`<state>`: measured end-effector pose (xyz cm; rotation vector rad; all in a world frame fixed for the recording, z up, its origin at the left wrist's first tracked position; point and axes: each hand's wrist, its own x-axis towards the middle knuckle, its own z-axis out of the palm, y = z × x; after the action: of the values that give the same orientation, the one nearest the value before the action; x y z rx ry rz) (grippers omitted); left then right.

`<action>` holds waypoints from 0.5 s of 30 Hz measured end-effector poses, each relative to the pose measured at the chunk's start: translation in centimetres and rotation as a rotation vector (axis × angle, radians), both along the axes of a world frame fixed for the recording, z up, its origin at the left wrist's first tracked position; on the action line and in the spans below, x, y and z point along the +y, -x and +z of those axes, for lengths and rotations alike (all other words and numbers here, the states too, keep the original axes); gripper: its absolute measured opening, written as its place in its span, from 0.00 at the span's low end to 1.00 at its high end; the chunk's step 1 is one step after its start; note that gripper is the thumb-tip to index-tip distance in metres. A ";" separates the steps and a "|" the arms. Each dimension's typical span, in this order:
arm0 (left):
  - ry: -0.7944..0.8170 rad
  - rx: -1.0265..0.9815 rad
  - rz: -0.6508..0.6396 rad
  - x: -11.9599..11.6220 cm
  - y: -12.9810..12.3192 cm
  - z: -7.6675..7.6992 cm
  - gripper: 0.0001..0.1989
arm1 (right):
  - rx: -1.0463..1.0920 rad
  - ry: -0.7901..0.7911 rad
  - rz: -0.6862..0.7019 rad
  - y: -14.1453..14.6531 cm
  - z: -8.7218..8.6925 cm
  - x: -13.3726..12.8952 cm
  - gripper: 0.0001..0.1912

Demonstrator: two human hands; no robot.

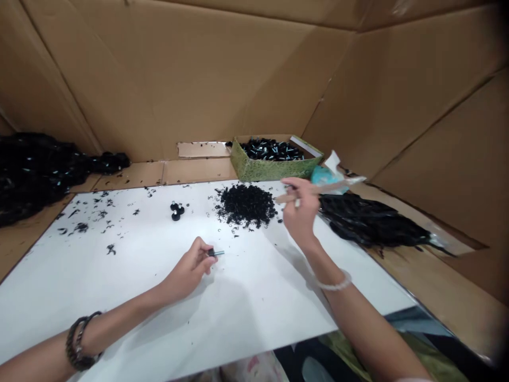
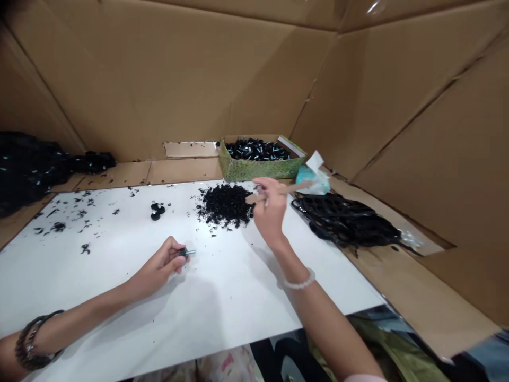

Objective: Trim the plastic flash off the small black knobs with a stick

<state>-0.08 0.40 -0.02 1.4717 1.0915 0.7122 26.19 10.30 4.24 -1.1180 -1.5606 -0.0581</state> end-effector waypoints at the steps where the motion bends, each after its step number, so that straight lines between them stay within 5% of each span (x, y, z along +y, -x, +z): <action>1: 0.000 -0.013 -0.003 0.1 0.0 -0.1 0.07 | -0.188 0.085 -0.017 -0.4 -0.2 0.3 0.15; 4: 0.000 -0.067 -0.004 0.2 0.0 -0.2 0.08 | -0.525 0.322 -0.029 -0.6 -0.8 0.3 0.27; 7: -0.003 -0.090 0.006 0.2 -0.1 -0.2 0.09 | -0.538 0.303 -0.038 -0.1 -0.6 -0.2 0.32; 10: -0.003 -0.085 0.018 0.2 -0.1 -0.2 0.10 | -0.459 0.249 -0.038 0.2 -0.4 -0.2 0.24; 13: -0.008 -0.082 0.020 0.1 -0.2 -0.1 0.11 | -0.335 0.263 -0.213 0.1 -0.4 0.6 0.13; 15: -0.005 -0.082 0.030 0.1 -0.2 0.0 0.11 | -0.274 0.279 -0.285 0.1 -0.6 0.8 0.18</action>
<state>0.16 0.48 -0.06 1.4202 1.0518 0.7902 26.05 11.06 3.64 -1.6039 -1.6722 -0.1966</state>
